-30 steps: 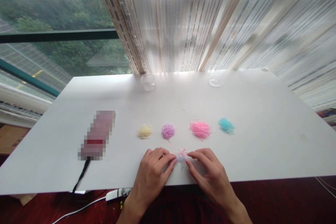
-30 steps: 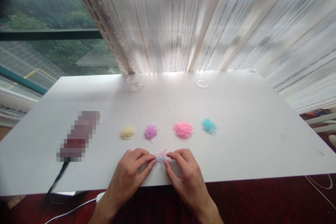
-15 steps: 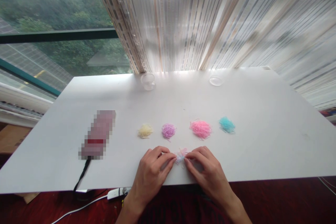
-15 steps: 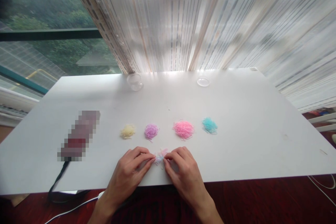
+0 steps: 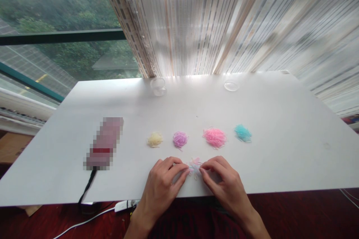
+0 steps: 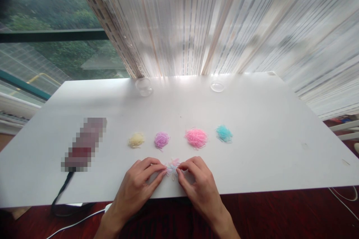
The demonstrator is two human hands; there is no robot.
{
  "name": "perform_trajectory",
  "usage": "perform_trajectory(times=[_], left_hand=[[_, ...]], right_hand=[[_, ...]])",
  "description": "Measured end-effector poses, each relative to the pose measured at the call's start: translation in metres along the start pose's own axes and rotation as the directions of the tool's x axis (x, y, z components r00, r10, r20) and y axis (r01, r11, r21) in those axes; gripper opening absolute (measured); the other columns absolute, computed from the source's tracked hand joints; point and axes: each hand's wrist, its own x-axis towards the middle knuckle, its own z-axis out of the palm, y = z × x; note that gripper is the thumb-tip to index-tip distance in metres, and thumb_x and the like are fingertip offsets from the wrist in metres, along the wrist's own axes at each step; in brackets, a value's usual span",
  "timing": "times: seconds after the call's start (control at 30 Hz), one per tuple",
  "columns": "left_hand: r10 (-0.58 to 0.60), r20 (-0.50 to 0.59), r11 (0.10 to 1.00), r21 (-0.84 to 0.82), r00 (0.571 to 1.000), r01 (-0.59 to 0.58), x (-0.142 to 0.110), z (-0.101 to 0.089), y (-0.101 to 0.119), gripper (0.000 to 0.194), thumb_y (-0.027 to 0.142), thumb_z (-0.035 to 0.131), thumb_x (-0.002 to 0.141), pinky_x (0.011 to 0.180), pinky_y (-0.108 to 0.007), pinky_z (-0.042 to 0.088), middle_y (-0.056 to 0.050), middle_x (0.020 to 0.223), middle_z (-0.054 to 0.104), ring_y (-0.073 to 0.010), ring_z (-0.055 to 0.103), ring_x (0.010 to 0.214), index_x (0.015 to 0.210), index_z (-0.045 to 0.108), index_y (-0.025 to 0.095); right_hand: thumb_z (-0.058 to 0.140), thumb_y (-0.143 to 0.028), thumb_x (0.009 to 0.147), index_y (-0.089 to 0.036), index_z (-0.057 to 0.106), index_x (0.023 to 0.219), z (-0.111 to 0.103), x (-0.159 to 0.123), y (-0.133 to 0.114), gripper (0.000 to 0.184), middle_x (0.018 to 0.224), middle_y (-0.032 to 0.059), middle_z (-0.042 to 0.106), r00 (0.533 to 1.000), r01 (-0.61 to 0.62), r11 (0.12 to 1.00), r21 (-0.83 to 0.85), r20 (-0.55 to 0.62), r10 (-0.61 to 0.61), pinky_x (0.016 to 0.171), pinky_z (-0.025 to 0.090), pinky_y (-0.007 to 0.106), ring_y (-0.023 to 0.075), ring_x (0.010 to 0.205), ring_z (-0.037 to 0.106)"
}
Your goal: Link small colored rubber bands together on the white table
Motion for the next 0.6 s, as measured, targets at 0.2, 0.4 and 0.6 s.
perform_trajectory(times=[0.2, 0.4, 0.6], left_hand=[[0.01, -0.02, 1.0, -0.015, 1.0, -0.011, 0.004, -0.001, 0.008, 0.021, 0.03, 0.059, 0.104, 0.08, -0.036, 0.055, -0.007, 0.104, 0.075, -0.0224, 0.071, 0.09, 0.121, 0.068, 0.023], [0.071, -0.02, 0.996, -0.059, 0.997, -0.072, 0.013, 0.0, 0.013, 0.015, 0.025, 0.056, 0.106, 0.076, -0.035, 0.053, -0.005, 0.097, 0.079, -0.0208, 0.073, 0.084, 0.11, 0.07, 0.022], [0.064, -0.039, 0.994, -0.081, 0.997, -0.067, 0.011, 0.005, 0.014, 0.016, 0.028, 0.06, 0.105, 0.076, -0.036, 0.051, -0.005, 0.101, 0.081, -0.0207, 0.074, 0.084, 0.117, 0.067, 0.022]], right_hand=[[0.063, -0.024, 0.1, -0.023, 0.07, 0.092, 0.001, -0.001, 0.001, 0.01, 0.084, 0.0039, 0.067, 1.0, 0.015, 1.0, 0.02, -0.005, -0.015, 0.068, 0.057, 0.028, 0.018, 0.076, 0.065], [0.062, -0.021, 0.1, -0.023, 0.07, 0.094, 0.002, -0.002, 0.002, 0.01, 0.084, 0.0035, 0.066, 0.999, 0.043, 0.998, 0.035, -0.012, -0.043, 0.07, 0.057, 0.028, 0.0177, 0.078, 0.065], [0.064, -0.018, 0.098, -0.023, 0.068, 0.094, 0.004, -0.002, -0.001, 0.008, 0.084, 0.0031, 0.066, 0.998, 0.052, 0.998, 0.044, -0.044, -0.05, 0.069, 0.057, 0.028, 0.0174, 0.076, 0.065]])
